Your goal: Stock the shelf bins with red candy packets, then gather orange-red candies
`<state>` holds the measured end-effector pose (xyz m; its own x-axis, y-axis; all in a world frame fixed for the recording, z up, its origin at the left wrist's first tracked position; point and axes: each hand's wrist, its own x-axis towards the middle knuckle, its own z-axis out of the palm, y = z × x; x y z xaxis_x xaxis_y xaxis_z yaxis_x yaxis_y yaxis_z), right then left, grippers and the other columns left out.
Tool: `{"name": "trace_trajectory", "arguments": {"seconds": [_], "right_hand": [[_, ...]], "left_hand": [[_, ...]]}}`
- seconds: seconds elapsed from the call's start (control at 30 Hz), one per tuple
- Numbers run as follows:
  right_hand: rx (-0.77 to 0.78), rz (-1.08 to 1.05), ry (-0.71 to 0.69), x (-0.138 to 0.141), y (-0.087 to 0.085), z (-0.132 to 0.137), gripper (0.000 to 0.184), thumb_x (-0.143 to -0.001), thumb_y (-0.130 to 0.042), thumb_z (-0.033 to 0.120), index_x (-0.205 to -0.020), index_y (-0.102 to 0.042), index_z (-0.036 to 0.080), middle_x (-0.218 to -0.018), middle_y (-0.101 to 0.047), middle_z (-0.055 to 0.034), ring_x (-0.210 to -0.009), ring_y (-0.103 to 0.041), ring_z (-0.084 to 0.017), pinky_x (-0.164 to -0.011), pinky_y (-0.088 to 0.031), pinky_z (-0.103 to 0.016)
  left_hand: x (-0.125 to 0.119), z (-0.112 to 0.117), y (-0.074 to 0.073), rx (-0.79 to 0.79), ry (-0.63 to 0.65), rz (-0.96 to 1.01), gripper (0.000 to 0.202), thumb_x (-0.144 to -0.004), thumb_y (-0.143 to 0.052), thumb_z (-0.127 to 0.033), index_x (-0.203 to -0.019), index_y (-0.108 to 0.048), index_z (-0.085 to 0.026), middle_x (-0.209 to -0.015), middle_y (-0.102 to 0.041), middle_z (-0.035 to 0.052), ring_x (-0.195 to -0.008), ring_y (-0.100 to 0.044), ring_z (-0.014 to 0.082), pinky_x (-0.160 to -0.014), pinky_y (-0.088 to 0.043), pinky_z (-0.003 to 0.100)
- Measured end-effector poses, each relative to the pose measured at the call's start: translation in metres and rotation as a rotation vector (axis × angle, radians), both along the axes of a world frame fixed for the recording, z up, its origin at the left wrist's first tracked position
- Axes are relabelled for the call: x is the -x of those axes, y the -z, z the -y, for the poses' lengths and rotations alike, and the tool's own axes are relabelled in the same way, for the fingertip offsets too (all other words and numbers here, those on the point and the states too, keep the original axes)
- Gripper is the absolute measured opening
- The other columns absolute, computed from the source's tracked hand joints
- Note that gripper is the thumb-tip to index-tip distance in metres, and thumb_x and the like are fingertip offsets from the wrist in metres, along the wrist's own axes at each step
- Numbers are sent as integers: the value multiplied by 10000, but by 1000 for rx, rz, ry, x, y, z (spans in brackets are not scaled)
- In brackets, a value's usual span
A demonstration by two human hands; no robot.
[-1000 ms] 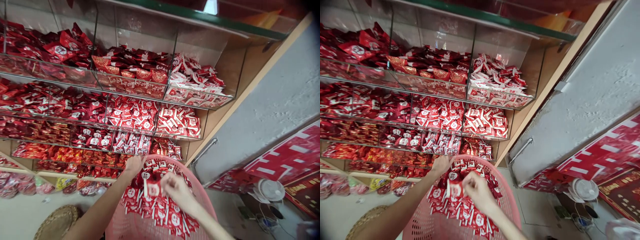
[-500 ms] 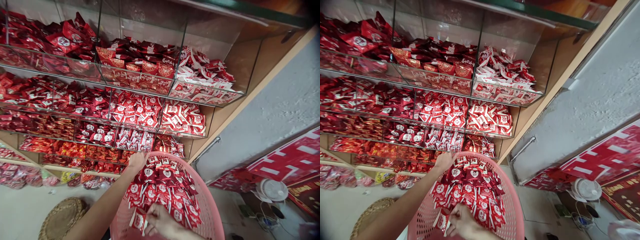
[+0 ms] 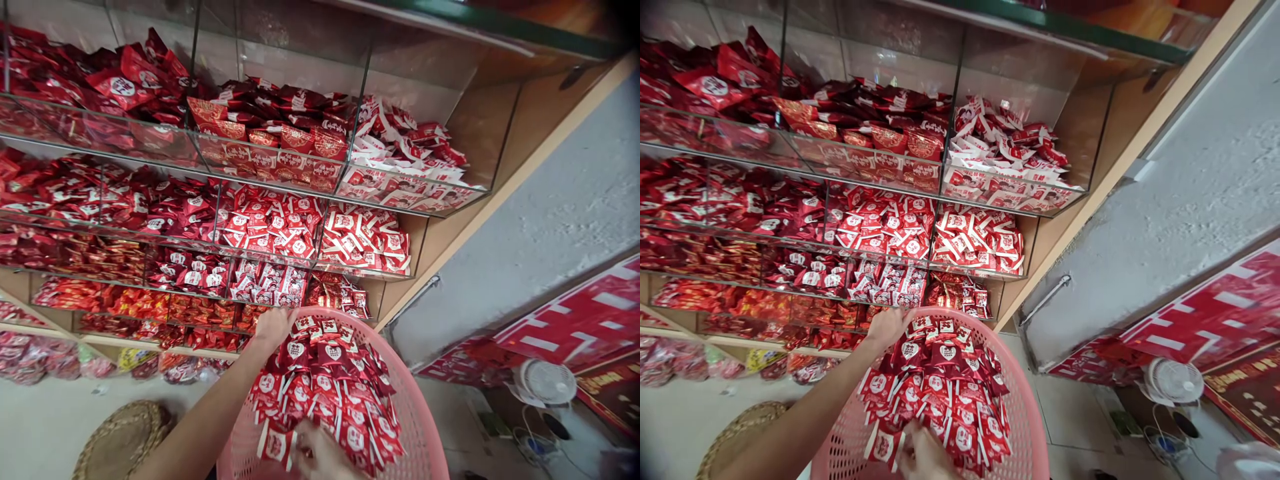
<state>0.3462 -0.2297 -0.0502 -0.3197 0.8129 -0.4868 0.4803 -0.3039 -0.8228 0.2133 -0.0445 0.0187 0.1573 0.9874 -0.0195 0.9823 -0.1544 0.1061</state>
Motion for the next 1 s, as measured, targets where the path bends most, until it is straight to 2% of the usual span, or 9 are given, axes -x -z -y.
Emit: {"name": "trace_trajectory", "arguments": {"seconds": [0.1,0.23,0.33,0.4,0.47,0.6,0.7,0.83,1.0], "right_hand": [[-49,151,-67,0,-4,-1,301,-646,-614,327,-914,-552,204,-797,-636,-30,-764,-588,-174,-595,-397,-224],[-38,165,-73,4,-4,-7,217,-736,-522,322,-936,-589,273,-738,-634,-11,-749,-582,-186,-589,-387,-251],[-112,218,-137,-3,-17,-15,186,-750,-515,324,-899,-622,296,-724,-634,-15,-738,-579,-190,-593,-382,-259],[-198,272,-223,-13,-43,-25,192,-714,-566,346,-879,-641,282,-740,-639,-23,-737,-579,-194,-599,-382,-257],[-333,316,-254,-26,-82,-38,248,-694,-591,389,-897,-645,257,-779,-647,-33,-747,-581,-198,-614,-387,-255],[-702,387,6,-56,-172,-79,289,-852,-381,372,-969,-606,233,-812,-653,-35,-732,-585,-170,-634,-399,-257],[-1033,547,211,-83,-217,-115,276,-870,-358,323,-1011,-560,198,-882,-636,-54,-739,-581,-163,-662,-401,-267],[-1254,952,428,-113,-238,-155,233,-847,-405,312,-986,-521,166,-898,-577,-93,-761,-544,-197,-602,-376,-276],[-1290,1238,451,-124,-233,-181,260,-835,-426,363,-977,-495,156,-901,-524,-116,-807,-504,-233,-595,-359,-291]], "left_hand": [[0,1,-2,-6,0,-4,605,-875,-154,-510,-903,-605,-108,-797,-642,132,-779,-617,257,-643,-462,326],[0,3,-5,9,2,7,603,-877,-155,-506,-938,-598,-101,-809,-644,136,-790,-616,264,-656,-461,332],[1,3,-6,15,-9,16,602,-875,-163,-510,-933,-600,-101,-818,-642,144,-806,-613,269,-671,-458,331],[1,4,-5,9,4,3,570,-881,-178,-488,-940,-597,-105,-810,-642,145,-811,-613,275,-672,-457,338],[2,3,-4,-9,21,-6,539,-884,-196,-469,-953,-589,-106,-814,-642,147,-802,-615,273,-665,-459,340],[2,3,-3,-17,5,6,563,-885,-166,-469,-927,-590,-102,-794,-639,152,-772,-617,271,-633,-463,337],[2,3,-3,-28,13,-11,552,-886,-166,-456,-929,-586,-100,-797,-636,155,-767,-616,279,-621,-462,344],[2,3,-5,-30,13,-12,529,-888,-169,-437,-949,-577,-106,-790,-635,152,-773,-616,274,-629,-461,341],[2,5,-10,3,17,-5,531,-890,-168,-434,-981,-576,-107,-829,-636,159,-802,-613,269,-654,-459,336]]}}
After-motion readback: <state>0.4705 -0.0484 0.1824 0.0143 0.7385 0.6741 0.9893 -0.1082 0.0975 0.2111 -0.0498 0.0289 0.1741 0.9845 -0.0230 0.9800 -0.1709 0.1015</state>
